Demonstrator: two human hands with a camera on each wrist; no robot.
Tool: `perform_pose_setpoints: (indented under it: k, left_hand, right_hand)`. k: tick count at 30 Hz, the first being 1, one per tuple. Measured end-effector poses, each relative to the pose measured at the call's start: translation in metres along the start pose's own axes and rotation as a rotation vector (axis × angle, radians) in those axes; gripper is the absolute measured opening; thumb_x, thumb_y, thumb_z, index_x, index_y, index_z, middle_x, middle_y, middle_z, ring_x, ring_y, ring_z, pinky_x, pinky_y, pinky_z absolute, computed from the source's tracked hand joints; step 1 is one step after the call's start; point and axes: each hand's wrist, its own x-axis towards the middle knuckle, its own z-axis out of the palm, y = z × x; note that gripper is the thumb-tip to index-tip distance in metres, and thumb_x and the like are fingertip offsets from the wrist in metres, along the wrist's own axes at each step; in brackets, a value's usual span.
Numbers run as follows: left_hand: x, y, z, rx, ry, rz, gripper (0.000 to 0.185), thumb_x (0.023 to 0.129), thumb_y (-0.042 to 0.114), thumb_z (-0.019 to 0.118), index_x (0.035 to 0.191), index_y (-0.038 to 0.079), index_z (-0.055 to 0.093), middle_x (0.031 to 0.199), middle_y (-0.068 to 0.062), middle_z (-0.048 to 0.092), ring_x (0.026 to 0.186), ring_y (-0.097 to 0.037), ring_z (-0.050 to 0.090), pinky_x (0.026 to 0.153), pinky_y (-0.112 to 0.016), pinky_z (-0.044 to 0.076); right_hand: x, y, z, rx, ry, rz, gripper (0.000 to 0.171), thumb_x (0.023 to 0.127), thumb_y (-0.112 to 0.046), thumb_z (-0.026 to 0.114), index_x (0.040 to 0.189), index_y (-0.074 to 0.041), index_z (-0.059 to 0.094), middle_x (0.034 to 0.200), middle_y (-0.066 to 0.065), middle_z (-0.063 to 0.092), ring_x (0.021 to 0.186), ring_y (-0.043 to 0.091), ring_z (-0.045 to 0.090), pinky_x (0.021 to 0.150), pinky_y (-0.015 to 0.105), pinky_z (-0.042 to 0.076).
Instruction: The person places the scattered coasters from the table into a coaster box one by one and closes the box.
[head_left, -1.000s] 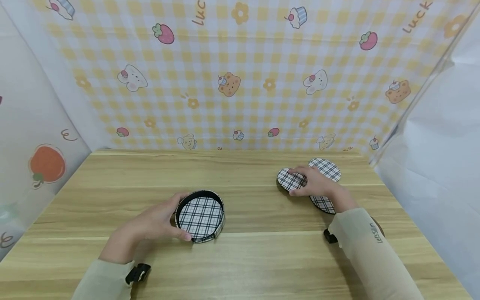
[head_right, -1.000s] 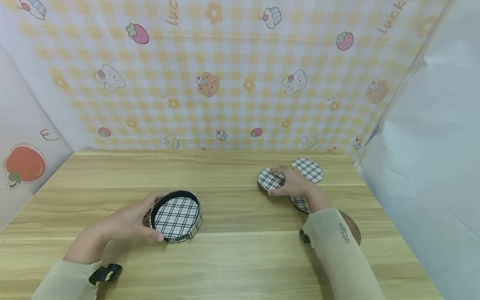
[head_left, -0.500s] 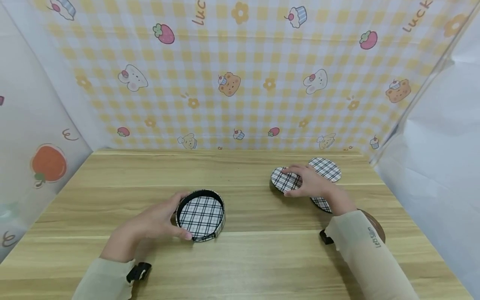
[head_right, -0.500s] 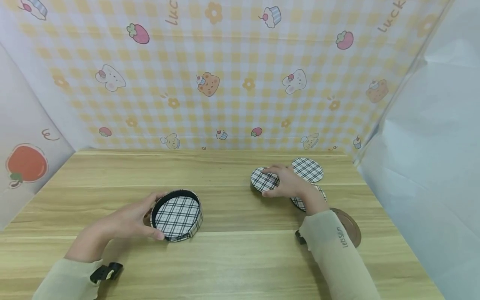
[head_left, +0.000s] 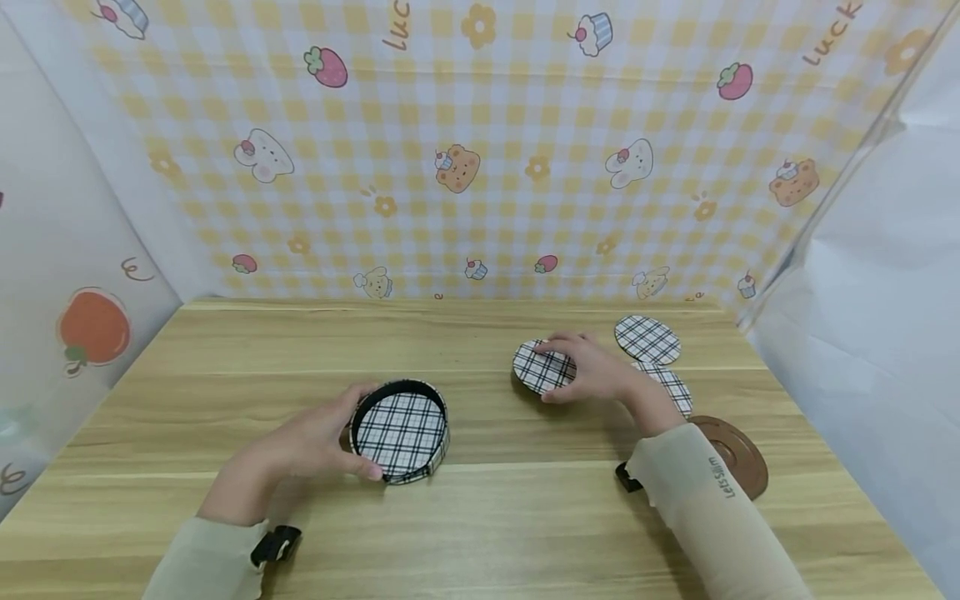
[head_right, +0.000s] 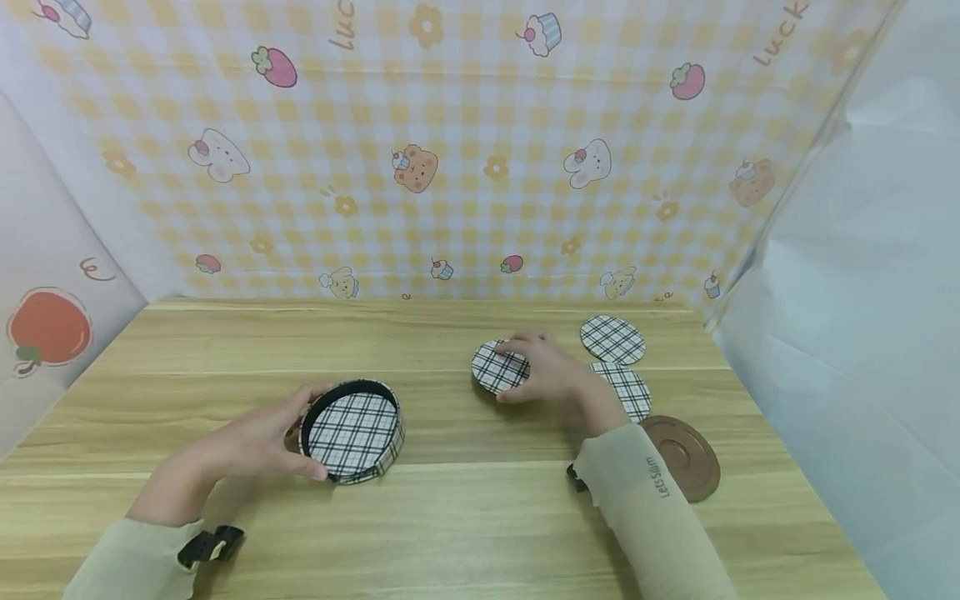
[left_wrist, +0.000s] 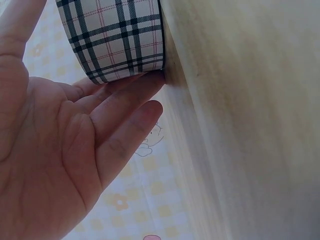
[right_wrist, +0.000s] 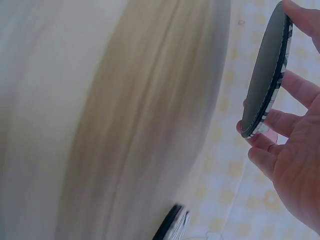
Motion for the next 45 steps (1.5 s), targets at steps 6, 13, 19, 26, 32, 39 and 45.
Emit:
perform_pose_setpoints:
  k: [6,13,19,26,32,39,45]
  left_hand:
    - [0.001,-0.002,0.0,0.005,0.004,0.015,0.112,0.068,0.053,0.085,0.151,0.003,0.027,0.146,-0.025,0.049,0.133,-0.046,0.048,0.106,-0.067,0.04]
    - [0.002,-0.003,0.001,0.016,0.005,0.013,0.112,0.067,0.054,0.084,0.15,0.004,0.028,0.144,-0.025,0.05,0.131,-0.046,0.05,0.105,-0.067,0.041]
    - [0.001,-0.002,0.0,0.011,0.007,0.018,0.11,0.068,0.054,0.085,0.15,0.005,0.029,0.143,-0.025,0.052,0.13,-0.045,0.051,0.104,-0.066,0.042]
    - [0.001,-0.002,0.0,0.009,0.008,0.02,0.109,0.068,0.054,0.084,0.149,0.006,0.03,0.143,-0.024,0.051,0.13,-0.044,0.051,0.105,-0.066,0.042]
    - [0.002,-0.002,0.0,0.013,0.006,0.019,0.11,0.068,0.054,0.084,0.15,0.004,0.029,0.145,-0.024,0.05,0.132,-0.045,0.049,0.106,-0.065,0.041]
    - [0.002,-0.002,0.0,0.01,0.002,0.014,0.111,0.068,0.054,0.084,0.15,0.004,0.029,0.144,-0.024,0.051,0.13,-0.043,0.051,0.105,-0.064,0.042]
    - [0.002,-0.001,-0.001,0.0,-0.003,0.009,0.11,0.068,0.053,0.085,0.15,0.005,0.029,0.144,-0.023,0.051,0.13,-0.043,0.051,0.105,-0.064,0.042]
  right_hand:
    - [0.009,-0.015,0.006,0.015,-0.026,-0.047,0.075,0.078,-0.04,0.082,0.143,-0.017,0.053,0.157,0.022,0.034,0.141,0.048,0.028,0.112,0.066,0.034]
    - [0.018,-0.032,0.014,-0.017,-0.04,-0.099,0.075,0.076,-0.042,0.082,0.142,-0.02,0.054,0.157,0.019,0.036,0.14,0.043,0.031,0.11,0.062,0.038]
    - [0.022,-0.051,0.016,-0.036,-0.05,-0.149,0.075,0.077,-0.041,0.081,0.143,-0.021,0.053,0.157,0.018,0.036,0.14,0.041,0.032,0.11,0.061,0.039]
    - [0.027,-0.072,0.022,-0.054,-0.083,-0.181,0.077,0.076,-0.043,0.081,0.144,-0.024,0.052,0.159,0.014,0.034,0.14,0.037,0.032,0.109,0.057,0.042]
    - [0.03,-0.088,0.027,-0.049,-0.111,-0.228,0.075,0.076,-0.041,0.081,0.144,-0.022,0.052,0.159,0.014,0.034,0.137,0.035,0.032,0.108,0.055,0.043]
    - [0.034,-0.105,0.035,-0.057,-0.134,-0.265,0.076,0.076,-0.042,0.081,0.144,-0.024,0.052,0.159,0.014,0.033,0.136,0.033,0.032,0.108,0.054,0.042]
    - [0.038,-0.119,0.042,-0.058,-0.173,-0.293,0.077,0.077,-0.043,0.08,0.145,-0.025,0.05,0.16,0.013,0.031,0.134,0.031,0.032,0.108,0.052,0.043]
